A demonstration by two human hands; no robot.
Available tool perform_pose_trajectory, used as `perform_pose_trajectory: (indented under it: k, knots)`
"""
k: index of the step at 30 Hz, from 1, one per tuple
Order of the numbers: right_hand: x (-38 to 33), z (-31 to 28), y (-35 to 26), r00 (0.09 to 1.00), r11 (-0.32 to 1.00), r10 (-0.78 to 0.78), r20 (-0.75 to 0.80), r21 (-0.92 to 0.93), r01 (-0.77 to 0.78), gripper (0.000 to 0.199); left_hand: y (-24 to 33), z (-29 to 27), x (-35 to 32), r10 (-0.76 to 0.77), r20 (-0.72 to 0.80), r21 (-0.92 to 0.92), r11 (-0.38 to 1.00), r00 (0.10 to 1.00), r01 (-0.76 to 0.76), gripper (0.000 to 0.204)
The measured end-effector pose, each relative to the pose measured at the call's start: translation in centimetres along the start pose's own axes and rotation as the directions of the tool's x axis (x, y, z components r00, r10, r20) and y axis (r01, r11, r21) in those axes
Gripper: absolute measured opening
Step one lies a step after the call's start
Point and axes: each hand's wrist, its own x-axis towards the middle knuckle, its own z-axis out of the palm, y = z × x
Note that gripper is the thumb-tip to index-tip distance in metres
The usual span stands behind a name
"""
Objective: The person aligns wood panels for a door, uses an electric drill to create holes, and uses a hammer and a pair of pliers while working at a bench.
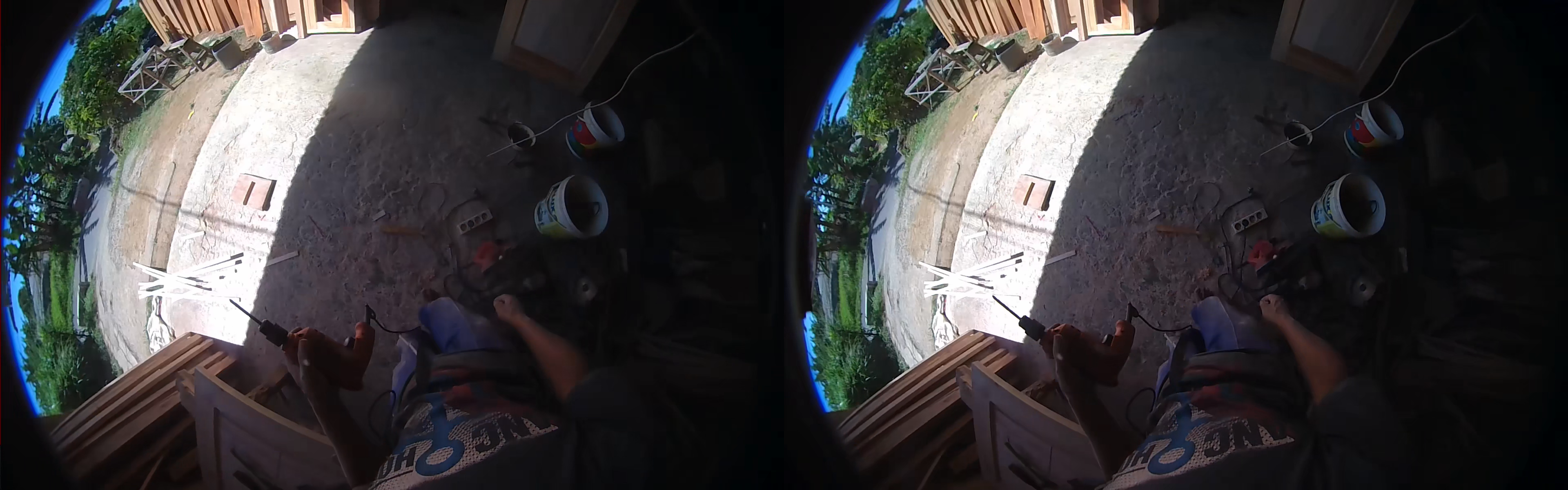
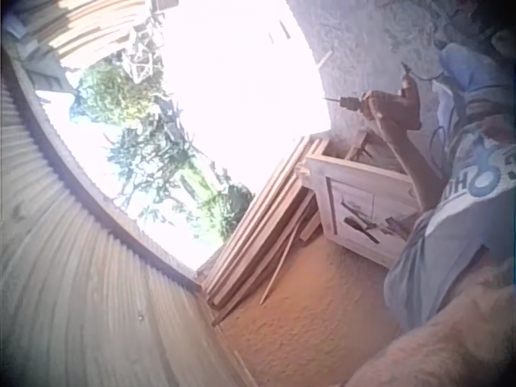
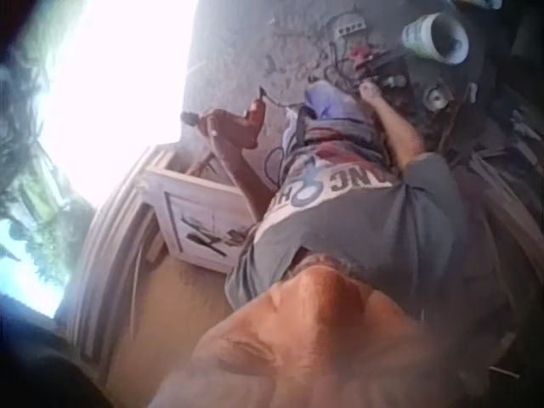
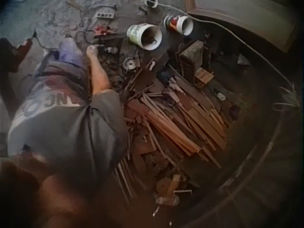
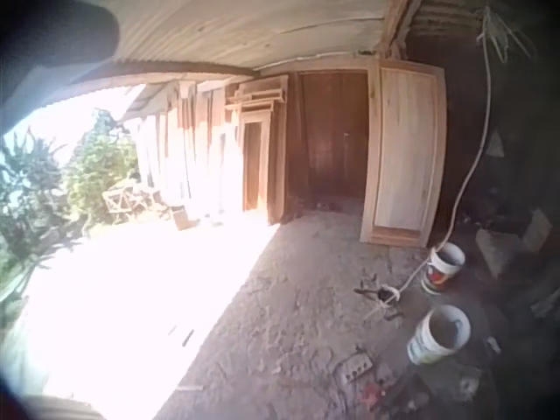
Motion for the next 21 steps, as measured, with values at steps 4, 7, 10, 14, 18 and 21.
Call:
perform_pose_trajectory:
  k: [4,7,10,14,18,21]
  knots:
    - [2.2,5.4,2.7,0.99,0.999,0.024,-0.141,0.047,-0.018,0.03,-2.4,3.0,9.1,0.072,0.301,0.688,0.675,0.951,-0.269,0.019]
    - [4.7,9.3,0.2,0.981,0.996,0.072,-0.181,0.065,-0.061,0.026,-4.3,5.9,14.7,0.029,0.387,0.81,0.467,0.922,-0.354,0.01]
    - [8.2,11.1,-3.4,0.962,0.977,0.143,-0.231,0.189,-0.1,0.022,-6.9,9.8,17.4,-0.117,0.194,0.583,0.813,0.974,-0.018,0.012]
    - [12.6,13.7,-5.6,0.925,0.984,0.124,-0.358,0.162,-0.069,0.016,-9.4,14.6,23.5,-0.398,0.236,0.327,0.891,0.886,0.314,0.02]
    - [19.0,14.8,-7.4,0.936,0.995,0.088,-0.34,-0.018,-0.101,0.015,-16.8,14.8,30.7,-0.416,0.392,0.379,0.886,0.82,0.268,0.02]
    - [25.7,16.7,-5.8,0.971,0.976,0.211,-0.114,-0.027,-0.216,0.02,-20.0,18.2,34.1,-0.456,0.454,0.36,0.88,0.766,0.31,0.018]
